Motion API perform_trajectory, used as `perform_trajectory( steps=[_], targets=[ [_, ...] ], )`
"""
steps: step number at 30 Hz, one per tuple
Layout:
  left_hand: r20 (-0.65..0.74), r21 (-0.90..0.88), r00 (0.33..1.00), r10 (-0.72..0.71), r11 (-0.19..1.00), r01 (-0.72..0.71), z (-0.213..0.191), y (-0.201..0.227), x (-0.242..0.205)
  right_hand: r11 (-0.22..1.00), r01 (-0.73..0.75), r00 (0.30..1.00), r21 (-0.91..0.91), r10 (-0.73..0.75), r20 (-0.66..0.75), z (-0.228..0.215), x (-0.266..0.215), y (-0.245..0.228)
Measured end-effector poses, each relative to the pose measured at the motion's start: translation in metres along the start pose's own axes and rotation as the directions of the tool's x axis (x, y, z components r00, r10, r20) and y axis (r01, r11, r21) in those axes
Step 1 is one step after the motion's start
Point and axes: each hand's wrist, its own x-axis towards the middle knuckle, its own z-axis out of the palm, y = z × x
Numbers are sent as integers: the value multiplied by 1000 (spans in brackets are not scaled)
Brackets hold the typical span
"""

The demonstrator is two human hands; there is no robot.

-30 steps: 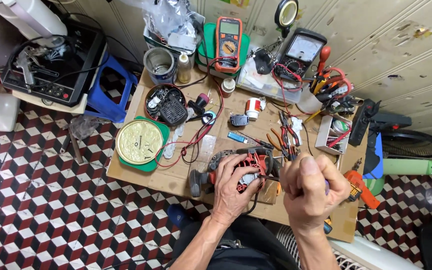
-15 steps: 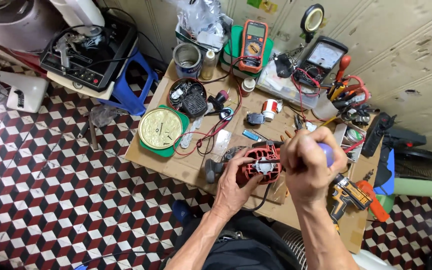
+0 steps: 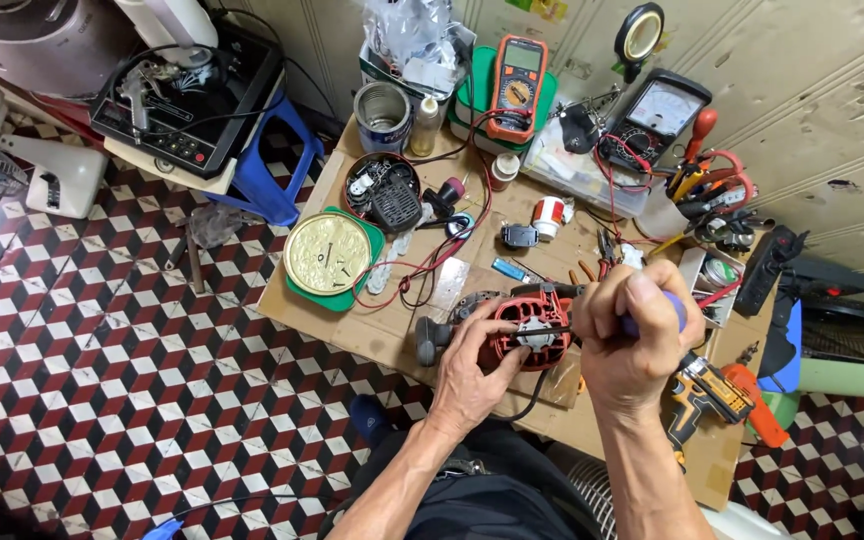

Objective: Repairing and testing a hand-held power tool motor assembly using various tools on a workbench.

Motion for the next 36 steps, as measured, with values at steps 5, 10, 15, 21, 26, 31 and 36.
perform_trajectory(
  steps=[5, 10, 15, 21, 26, 31, 36],
  targets=[
    [-9, 21, 999, 46, 999, -46, -1, -2, -4, 1000, 24, 1000, -18, -24, 2, -5, -6, -1],
    [-6, 29, 999, 52, 998, -52, -3, 4, -2, 998, 66, 998, -22, -66, -9, -6, -9, -1],
    [-16, 38, 999, 34, 999, -34, -2, 5, -1, 998, 67, 998, 18, -67, -11, -6, -10, 2],
    [-13, -11, 1000, -18, 1000, 18, -2, 4, -1, 998, 51, 998, 30, -52, 22, -5, -13, 5],
    [-19, -29, 998, -58, 998, 57, -3, 7, 0, 995, 96, 995, 2, -96, -12, -7, -9, 0],
    [-30, -44, 997, -75, 996, 74, -3, 10, 0, 996, 88, 996, 4, -88, -1, -11, -9, 1],
    [-75, 25, 997, 32, 999, -30, 1, -1, 1, 987, -19, 954, -159, 66, 294, -24, 2, -9]
  ],
)
